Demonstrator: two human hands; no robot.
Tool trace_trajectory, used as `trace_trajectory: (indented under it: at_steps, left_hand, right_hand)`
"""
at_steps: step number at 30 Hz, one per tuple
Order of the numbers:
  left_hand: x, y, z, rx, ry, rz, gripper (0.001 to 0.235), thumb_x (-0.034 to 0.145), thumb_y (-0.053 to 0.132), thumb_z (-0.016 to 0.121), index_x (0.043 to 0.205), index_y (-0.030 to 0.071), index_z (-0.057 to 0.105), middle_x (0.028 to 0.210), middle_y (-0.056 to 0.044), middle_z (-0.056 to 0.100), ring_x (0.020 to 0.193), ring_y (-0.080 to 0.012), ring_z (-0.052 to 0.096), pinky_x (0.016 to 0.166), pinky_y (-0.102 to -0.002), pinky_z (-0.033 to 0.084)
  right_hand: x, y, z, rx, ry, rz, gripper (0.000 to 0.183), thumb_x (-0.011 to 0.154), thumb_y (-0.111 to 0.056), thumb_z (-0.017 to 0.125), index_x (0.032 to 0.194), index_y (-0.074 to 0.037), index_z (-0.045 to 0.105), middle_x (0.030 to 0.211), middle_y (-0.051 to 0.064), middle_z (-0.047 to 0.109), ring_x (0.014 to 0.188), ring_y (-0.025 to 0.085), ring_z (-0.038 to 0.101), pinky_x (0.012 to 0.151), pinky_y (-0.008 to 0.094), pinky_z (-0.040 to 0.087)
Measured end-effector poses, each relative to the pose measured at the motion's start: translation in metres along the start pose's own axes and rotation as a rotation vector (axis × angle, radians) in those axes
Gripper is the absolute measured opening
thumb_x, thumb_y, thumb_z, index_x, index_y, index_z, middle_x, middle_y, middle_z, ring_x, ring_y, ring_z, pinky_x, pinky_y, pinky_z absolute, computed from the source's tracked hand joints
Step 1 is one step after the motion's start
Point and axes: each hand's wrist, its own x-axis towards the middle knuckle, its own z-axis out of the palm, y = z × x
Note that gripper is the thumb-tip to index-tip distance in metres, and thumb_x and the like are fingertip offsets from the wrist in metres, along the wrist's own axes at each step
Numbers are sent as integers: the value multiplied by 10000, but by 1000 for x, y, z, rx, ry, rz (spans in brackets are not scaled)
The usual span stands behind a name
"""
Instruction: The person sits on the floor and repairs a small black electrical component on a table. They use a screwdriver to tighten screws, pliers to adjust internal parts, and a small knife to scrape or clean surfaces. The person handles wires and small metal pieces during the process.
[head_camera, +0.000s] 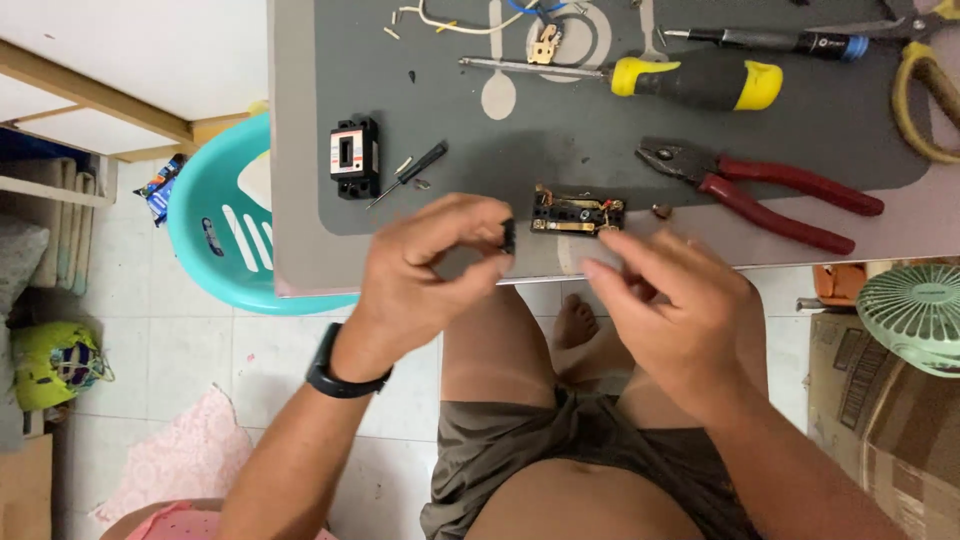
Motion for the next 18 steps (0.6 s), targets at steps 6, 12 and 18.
trace_trajectory:
  at_steps: [6,12,18]
  left_hand:
    - [-3,15,16,-146,-22,-24,241,865,-70,659,1090,3,615,965,-104,647,878,-179,636,878,-275,616]
    - [1,32,18,36,-13,112,147,907,-19,639,1050,1,611,898,-98,603,767,-186,562,701,-263,561]
    - [1,35,19,121,-4,140,86,917,35,650,986,22,600,834,-59,552,708,-170,531,620,-269,464]
  right_hand:
    - [1,-28,-2,486,-77,391,198,888,-111,645,1032,10,707,776,104,739,596,99,645,565,203,535]
    - [11,-35,1,857,-136,711,184,905,-74,589,887,69,703,671,110,659,526,157,545,582,284,516]
    - [1,-23,5,1069,-129,639,198,924,-39,559,1014,99,669,692,135,637,543,189,524,556,300,496]
